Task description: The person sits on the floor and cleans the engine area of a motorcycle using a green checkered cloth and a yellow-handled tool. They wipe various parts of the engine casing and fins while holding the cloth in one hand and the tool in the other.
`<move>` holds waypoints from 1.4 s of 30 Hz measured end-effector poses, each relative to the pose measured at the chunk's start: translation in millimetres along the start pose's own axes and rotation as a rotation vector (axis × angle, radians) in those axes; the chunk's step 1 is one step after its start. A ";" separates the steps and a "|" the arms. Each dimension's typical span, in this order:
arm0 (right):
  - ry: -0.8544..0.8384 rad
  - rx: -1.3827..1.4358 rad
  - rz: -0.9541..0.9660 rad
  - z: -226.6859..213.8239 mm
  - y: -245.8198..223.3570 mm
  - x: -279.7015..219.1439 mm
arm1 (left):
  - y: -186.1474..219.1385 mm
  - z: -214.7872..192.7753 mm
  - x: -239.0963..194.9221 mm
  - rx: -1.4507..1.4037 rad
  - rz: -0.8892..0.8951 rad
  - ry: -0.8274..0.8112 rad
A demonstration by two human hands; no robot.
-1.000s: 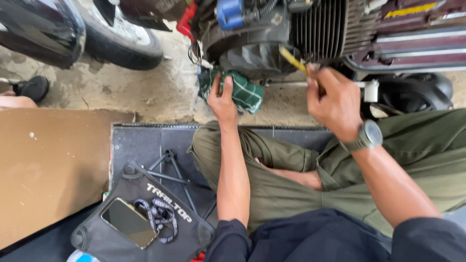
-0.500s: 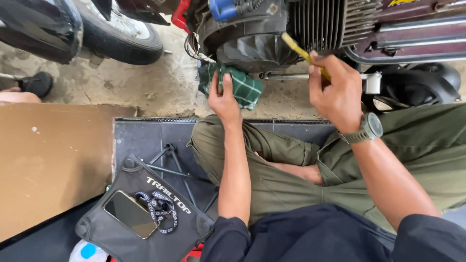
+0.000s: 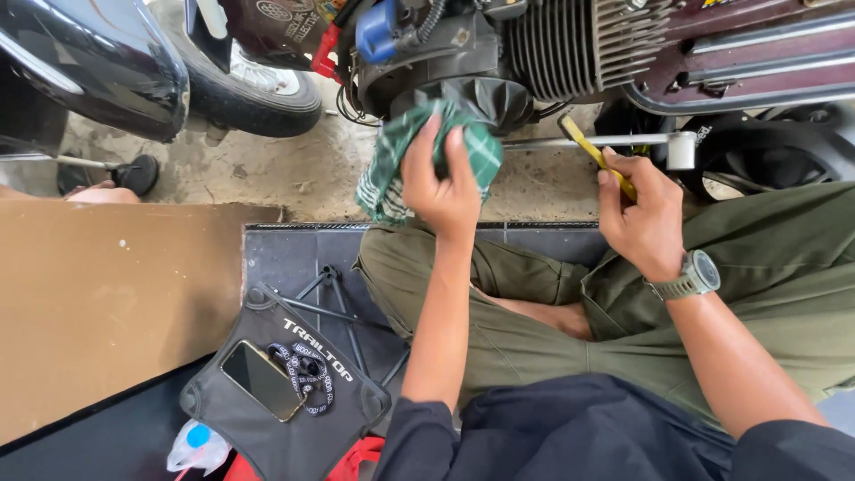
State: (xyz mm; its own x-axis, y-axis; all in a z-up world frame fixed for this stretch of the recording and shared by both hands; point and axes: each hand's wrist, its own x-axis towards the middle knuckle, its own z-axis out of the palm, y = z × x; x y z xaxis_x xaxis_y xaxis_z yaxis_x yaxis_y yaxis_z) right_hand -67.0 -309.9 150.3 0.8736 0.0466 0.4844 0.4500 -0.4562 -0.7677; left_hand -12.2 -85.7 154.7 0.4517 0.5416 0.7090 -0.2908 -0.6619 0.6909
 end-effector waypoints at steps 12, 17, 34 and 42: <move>0.031 0.086 0.072 -2.7 15.1 -10.2 | -51.0 -4.4 -24.7 0.232 0.560 -0.188; 0.016 0.097 0.104 0.1 13.9 -14.2 | -42.0 1.6 -9.6 0.149 0.413 -0.008; 0.031 -0.007 -0.039 91.0 0.0 25.1 | -38.3 -28.6 -41.0 0.096 0.040 -0.040; 0.135 0.008 -0.043 123.1 -0.6 9.3 | -19.1 -2.7 1.1 0.095 0.133 -0.120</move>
State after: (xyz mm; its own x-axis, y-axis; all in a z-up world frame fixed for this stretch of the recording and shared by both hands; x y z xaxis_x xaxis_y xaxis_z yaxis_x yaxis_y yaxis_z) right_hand -36.3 -199.8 103.6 0.8211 -0.0542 0.5683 0.4881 -0.4495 -0.7481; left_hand -8.5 -71.0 142.7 0.5134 0.3840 0.7675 -0.2767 -0.7725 0.5716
